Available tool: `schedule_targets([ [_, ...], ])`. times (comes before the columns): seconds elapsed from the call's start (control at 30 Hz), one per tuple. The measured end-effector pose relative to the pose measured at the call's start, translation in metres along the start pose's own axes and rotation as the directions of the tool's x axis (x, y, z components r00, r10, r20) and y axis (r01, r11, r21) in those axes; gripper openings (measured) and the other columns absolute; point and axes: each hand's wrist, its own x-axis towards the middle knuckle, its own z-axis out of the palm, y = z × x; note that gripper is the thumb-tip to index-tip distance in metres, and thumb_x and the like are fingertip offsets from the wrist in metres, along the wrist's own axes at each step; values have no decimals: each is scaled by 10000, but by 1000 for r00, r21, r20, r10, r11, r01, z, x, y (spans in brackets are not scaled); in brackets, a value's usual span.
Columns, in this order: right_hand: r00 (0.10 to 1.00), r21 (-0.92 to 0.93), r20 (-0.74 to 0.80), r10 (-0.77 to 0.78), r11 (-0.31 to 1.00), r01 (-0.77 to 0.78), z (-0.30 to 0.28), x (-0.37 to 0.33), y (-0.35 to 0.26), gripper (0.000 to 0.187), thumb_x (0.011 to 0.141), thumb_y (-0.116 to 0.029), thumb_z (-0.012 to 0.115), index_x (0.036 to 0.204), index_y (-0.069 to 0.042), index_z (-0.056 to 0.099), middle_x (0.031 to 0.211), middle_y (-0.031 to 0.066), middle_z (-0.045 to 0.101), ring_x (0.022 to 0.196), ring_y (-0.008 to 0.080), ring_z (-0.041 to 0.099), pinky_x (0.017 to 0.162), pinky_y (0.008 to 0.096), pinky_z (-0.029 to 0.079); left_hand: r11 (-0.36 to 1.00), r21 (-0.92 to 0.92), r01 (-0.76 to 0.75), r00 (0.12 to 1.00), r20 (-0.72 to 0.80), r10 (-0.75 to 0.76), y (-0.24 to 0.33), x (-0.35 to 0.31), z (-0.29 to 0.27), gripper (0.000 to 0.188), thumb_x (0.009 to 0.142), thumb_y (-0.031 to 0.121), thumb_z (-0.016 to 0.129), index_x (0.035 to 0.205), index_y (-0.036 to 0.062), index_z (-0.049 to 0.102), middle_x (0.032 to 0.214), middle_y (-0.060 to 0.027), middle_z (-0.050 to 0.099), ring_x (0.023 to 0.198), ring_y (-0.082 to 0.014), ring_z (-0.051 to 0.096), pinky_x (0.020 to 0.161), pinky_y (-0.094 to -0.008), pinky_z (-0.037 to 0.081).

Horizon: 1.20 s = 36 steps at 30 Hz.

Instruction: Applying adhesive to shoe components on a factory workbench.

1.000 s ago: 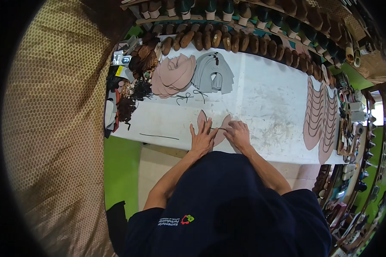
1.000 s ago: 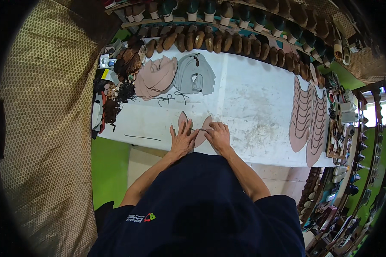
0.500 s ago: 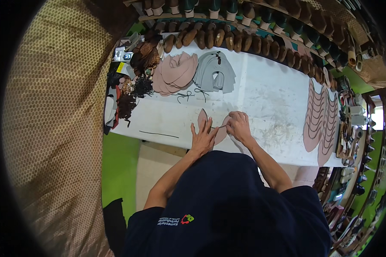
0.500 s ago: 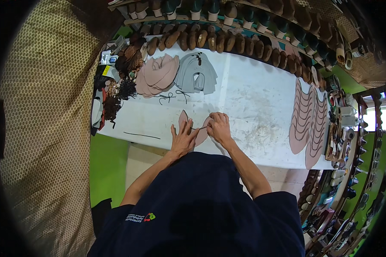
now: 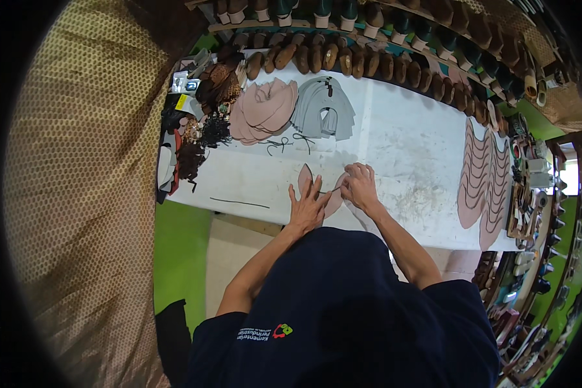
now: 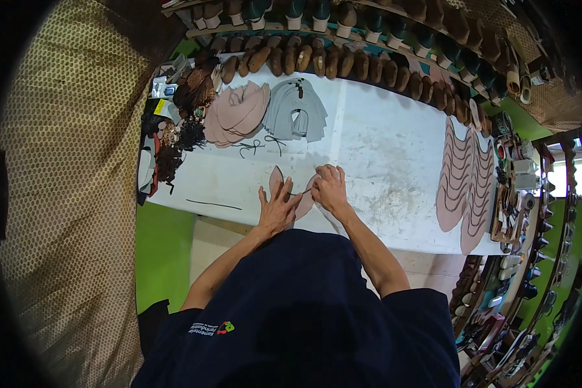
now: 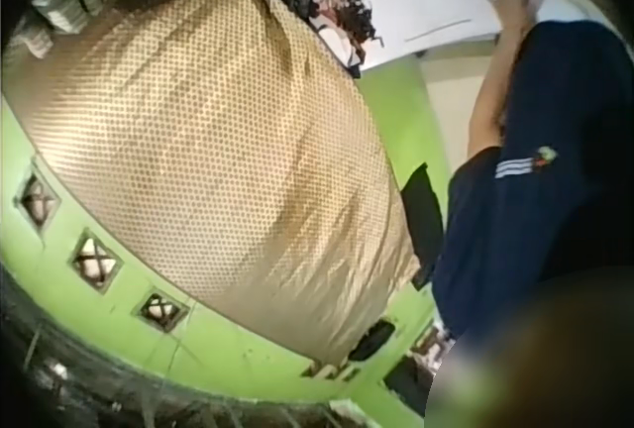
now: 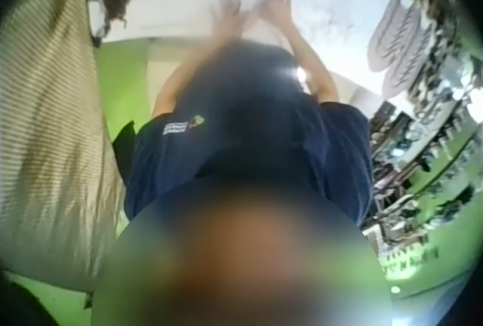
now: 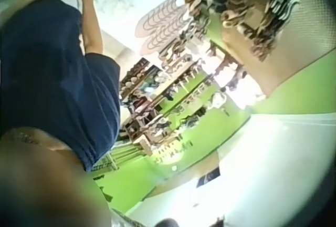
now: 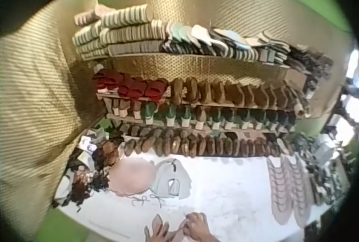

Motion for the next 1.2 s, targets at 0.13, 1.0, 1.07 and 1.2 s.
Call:
schedule_targets([
  [0.13,1000,-12,-1,-11,1000,11,1,4,3,169,816,-216,729,864,-59,767,1362,107,622,1398,319,478,1223,584,261,1000,-6,-9,1000,30,9,3,4,-3,557,914,211,677,1460,299,614,1771,-116,184,1623,-370,164,1157,-817,133],
  [1.0,996,-74,51,-74,994,78,-2,15,-2,143,887,-206,731,938,-90,796,1297,51,638,1367,258,497,1232,585,262,999,3,-36,998,52,36,2,15,-5,617,836,264,739,1444,302,639,1775,-120,162,1619,-397,149,1143,-831,141],
  [1.07,996,-71,57,-72,995,76,-2,15,-2,143,886,-208,734,944,-93,796,1293,48,638,1366,255,497,1233,587,260,999,-2,-33,998,53,33,2,16,-5,615,837,265,740,1442,298,640,1775,-120,163,1621,-396,146,1145,-829,140],
  [1.2,997,-73,44,-69,995,72,0,15,1,147,889,-210,729,944,-90,794,1276,46,642,1354,248,501,1233,595,255,999,-13,-33,998,58,34,3,18,-8,610,833,268,747,1433,291,643,1771,-121,178,1623,-388,145,1150,-821,144],
])
